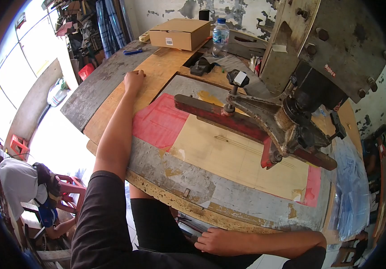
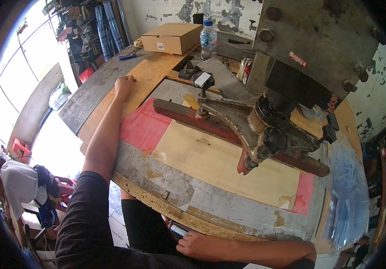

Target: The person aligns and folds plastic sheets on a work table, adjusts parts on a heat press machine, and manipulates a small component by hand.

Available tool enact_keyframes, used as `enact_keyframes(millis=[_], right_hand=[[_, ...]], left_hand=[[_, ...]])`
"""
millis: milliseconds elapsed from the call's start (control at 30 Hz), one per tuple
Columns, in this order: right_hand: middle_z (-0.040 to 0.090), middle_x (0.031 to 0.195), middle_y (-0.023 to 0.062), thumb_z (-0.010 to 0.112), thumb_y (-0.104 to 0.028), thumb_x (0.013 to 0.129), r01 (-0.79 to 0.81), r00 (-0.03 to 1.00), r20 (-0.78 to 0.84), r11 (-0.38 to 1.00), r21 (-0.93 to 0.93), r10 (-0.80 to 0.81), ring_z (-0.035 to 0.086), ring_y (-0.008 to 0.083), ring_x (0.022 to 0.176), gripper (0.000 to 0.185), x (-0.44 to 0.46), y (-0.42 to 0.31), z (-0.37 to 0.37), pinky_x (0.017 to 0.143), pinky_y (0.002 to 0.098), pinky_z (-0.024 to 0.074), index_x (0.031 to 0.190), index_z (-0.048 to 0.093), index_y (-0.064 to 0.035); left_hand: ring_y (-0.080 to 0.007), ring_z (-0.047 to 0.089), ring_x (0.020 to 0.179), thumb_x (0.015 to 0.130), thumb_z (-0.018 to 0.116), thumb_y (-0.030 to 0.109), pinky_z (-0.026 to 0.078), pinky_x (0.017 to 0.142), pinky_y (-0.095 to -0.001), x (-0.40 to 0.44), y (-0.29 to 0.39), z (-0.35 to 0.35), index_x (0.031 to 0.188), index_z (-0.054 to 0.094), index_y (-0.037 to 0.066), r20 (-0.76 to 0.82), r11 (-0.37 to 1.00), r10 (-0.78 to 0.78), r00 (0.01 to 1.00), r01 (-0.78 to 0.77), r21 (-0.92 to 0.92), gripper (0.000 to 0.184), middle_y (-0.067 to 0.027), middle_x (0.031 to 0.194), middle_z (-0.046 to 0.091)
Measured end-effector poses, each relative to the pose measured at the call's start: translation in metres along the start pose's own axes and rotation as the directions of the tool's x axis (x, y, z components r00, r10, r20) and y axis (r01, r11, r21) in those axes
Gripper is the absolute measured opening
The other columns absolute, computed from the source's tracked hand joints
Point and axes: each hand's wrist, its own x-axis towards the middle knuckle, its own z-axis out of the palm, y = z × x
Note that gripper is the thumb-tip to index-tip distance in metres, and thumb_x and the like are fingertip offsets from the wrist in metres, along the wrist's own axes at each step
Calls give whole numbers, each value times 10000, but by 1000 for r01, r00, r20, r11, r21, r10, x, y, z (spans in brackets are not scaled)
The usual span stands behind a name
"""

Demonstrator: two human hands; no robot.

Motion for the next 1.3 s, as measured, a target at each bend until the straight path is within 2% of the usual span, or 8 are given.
enact_keyframes(millis=[300,800,867,900,1000,1033,1067,1300], right_hand=[[659,878,54,615,-124,912,8,999,-46,1000,-24,-9,702,202,857,42,0,-1,-2,784,323,531,921,604,-85],[662,901,34,613,-141,912,0,1000,-3,999,-51,0,698,184,886,57,0,-1,-1,777,310,512,949,609,-98],[662,902,34,613,-141,910,-3,1000,-3,999,-51,3,698,185,886,58,0,-1,0,780,311,513,948,611,-98],[662,902,35,614,-140,908,-6,1000,-3,999,-53,5,698,186,886,59,0,-1,1,783,313,514,948,612,-97],[669,909,39,612,-140,912,-32,999,-1,997,-77,32,700,188,892,58,1,-4,-1,786,318,518,949,616,-95],[669,909,39,612,-140,912,-33,999,-2,996,-80,33,700,188,892,58,1,-3,-1,786,318,518,949,616,-95],[672,910,41,611,-139,916,-33,999,-1,997,-74,33,701,189,892,58,0,-3,0,786,318,519,952,618,-95],[677,901,44,609,-137,924,-27,1000,-13,998,-65,26,705,189,881,53,0,-2,3,780,312,522,949,622,-91]], left_hand=[[-341,746,945,894,587,363,547,922,-439,2,0,1,919,858,138,28,1000,-23,999,22,6,353,-183,929,785],[-319,747,968,912,568,326,550,927,-425,0,1,2,926,862,157,75,996,-83,994,84,-10,339,-138,945,801],[-313,749,950,953,551,347,550,918,-418,-4,-2,11,948,864,179,-9,979,145,989,-142,145,356,-113,933,807],[-313,749,950,953,551,347,550,918,-418,1,-8,15,948,864,179,-9,979,144,989,-141,146,356,-113,933,807],[-323,749,925,983,546,357,551,913,-420,15,-29,27,973,863,176,18,880,319,948,-303,365,365,-100,923,809],[-335,747,919,983,556,358,551,914,-425,6,-15,14,957,861,154,-25,987,123,992,-120,106,368,-122,918,805],[-348,745,913,982,565,360,551,915,-430,1,-7,9,941,859,133,-10,983,-82,997,79,-163,373,-143,913,800],[-377,739,943,971,590,366,549,922,-444,-5,4,4,881,843,78,-41,997,-58,997,56,-51,394,-219,906,772]])
